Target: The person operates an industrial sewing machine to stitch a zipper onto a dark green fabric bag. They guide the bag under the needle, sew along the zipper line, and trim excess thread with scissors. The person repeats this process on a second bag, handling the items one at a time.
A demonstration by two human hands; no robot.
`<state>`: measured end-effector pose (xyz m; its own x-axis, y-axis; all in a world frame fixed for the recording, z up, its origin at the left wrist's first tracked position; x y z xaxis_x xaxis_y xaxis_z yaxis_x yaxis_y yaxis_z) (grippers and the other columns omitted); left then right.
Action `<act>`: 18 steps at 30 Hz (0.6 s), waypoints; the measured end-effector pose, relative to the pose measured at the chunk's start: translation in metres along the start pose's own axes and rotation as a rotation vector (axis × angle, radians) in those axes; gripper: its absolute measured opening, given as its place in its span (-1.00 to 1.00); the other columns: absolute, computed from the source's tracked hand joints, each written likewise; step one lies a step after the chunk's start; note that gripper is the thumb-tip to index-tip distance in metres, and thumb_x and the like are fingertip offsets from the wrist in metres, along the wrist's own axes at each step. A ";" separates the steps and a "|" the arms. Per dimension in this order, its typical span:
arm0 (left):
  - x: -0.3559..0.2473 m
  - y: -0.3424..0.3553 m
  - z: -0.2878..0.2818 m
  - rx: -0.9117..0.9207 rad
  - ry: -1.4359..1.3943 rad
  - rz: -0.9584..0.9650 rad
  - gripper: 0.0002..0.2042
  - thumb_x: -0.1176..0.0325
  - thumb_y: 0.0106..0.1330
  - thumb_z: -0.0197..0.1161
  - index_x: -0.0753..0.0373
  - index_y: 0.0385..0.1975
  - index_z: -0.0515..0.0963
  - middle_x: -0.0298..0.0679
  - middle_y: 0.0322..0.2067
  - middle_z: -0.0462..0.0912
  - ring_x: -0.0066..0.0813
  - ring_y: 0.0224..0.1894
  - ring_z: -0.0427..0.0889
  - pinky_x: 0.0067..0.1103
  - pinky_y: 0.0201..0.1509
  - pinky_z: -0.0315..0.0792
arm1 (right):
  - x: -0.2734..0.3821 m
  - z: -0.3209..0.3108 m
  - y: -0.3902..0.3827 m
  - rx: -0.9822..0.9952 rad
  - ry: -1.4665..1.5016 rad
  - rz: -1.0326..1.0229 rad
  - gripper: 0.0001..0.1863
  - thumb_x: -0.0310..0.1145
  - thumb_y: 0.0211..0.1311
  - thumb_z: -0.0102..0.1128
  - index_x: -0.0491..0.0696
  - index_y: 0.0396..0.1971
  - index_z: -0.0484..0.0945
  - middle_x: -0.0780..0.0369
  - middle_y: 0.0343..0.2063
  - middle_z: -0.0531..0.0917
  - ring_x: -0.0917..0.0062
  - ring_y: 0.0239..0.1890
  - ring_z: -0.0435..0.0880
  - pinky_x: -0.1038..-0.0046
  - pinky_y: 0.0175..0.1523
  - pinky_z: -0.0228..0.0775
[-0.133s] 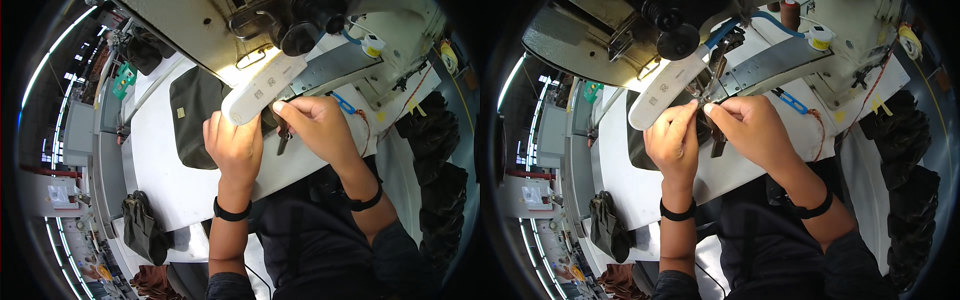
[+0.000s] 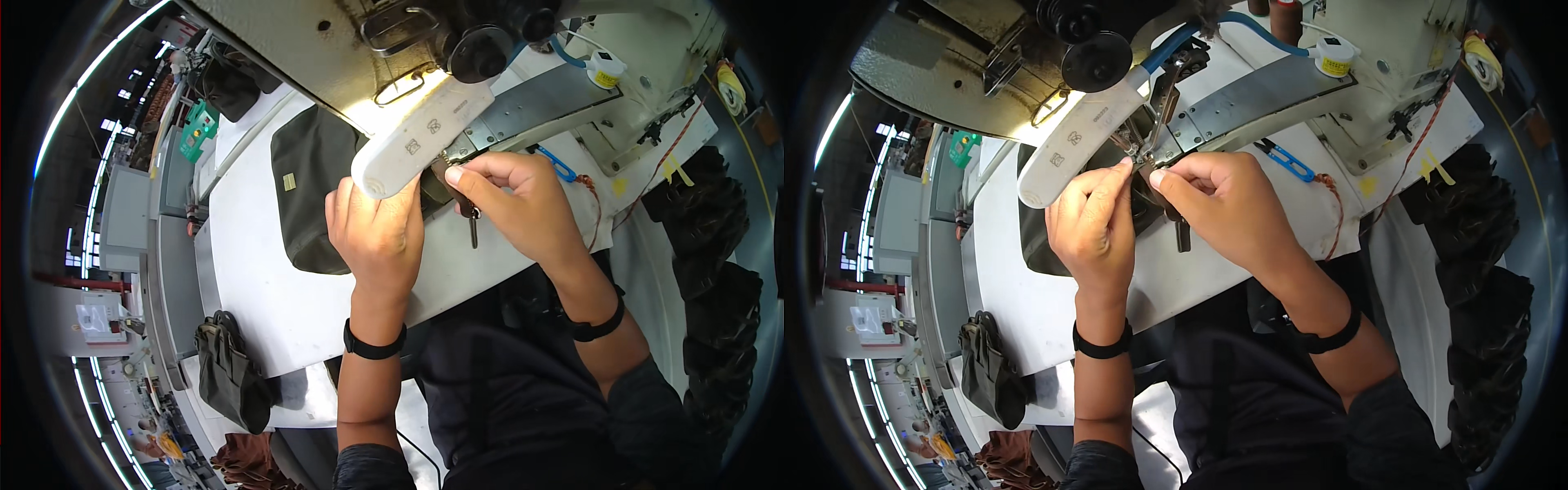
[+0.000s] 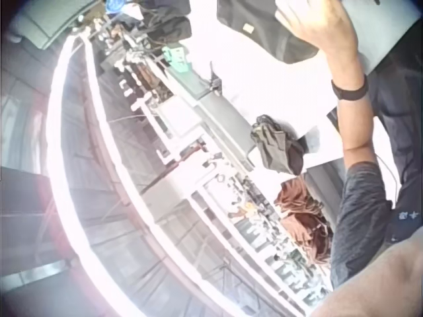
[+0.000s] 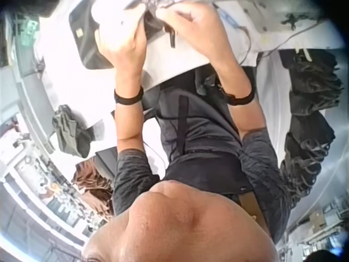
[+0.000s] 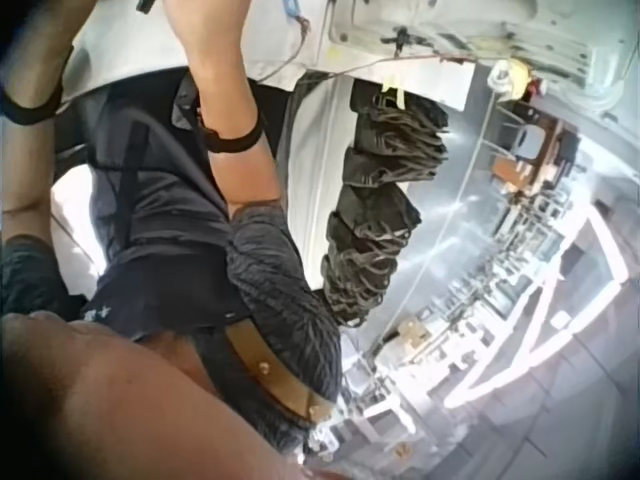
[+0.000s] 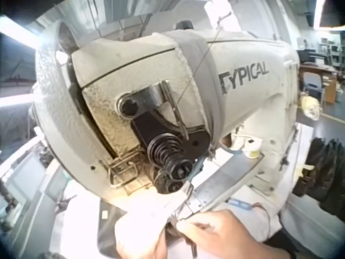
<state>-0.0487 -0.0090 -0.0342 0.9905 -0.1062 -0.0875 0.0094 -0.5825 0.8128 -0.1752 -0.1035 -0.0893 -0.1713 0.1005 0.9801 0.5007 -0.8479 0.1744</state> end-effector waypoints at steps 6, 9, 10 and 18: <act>0.001 0.003 0.002 0.024 0.008 0.004 -0.79 0.55 0.21 0.47 0.15 -0.18 0.79 -0.35 -0.33 0.75 -0.43 -0.29 0.68 -0.53 -0.09 0.43 | 0.003 0.002 -0.001 -0.061 0.063 -0.029 -0.74 -0.35 0.44 0.30 -0.28 -0.32 0.72 0.37 -0.56 0.66 0.84 -0.50 0.49 0.67 -0.42 0.30; 0.001 0.004 0.001 0.016 0.001 0.000 -0.80 0.56 0.21 0.46 0.15 -0.19 0.79 -0.35 -0.33 0.74 -0.43 -0.29 0.68 -0.53 -0.09 0.44 | 0.001 0.004 -0.002 -0.070 0.094 -0.018 -0.75 -0.36 0.44 0.30 -0.29 -0.31 0.71 0.36 -0.55 0.67 0.84 -0.49 0.50 0.67 -0.41 0.30; 0.001 0.004 0.000 0.011 -0.004 -0.004 -0.80 0.56 0.21 0.46 0.15 -0.19 0.79 -0.35 -0.33 0.74 -0.43 -0.29 0.68 -0.53 -0.09 0.44 | 0.001 0.004 -0.001 -0.075 0.092 -0.026 -0.75 -0.36 0.44 0.30 -0.28 -0.32 0.72 0.35 -0.55 0.67 0.84 -0.49 0.50 0.67 -0.42 0.30; 0.002 0.006 0.004 0.022 -0.008 0.008 -0.80 0.56 0.21 0.44 0.15 -0.20 0.79 -0.36 -0.36 0.72 -0.42 -0.30 0.65 -0.50 -0.15 0.44 | 0.003 0.002 0.000 -0.108 0.074 -0.057 -0.72 -0.34 0.42 0.32 -0.28 -0.39 0.72 0.32 -0.60 0.69 0.82 -0.55 0.49 0.65 -0.43 0.30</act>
<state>-0.0474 -0.0162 -0.0316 0.9894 -0.1175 -0.0854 -0.0020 -0.5990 0.8007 -0.1743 -0.1019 -0.0858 -0.2609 0.1143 0.9586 0.3950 -0.8934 0.2140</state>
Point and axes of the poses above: each hand's wrist, its own y-axis towards the middle knuckle, its own z-axis out of the palm, x = y × z, the point moved 7 cm from there along y, towards the middle knuckle
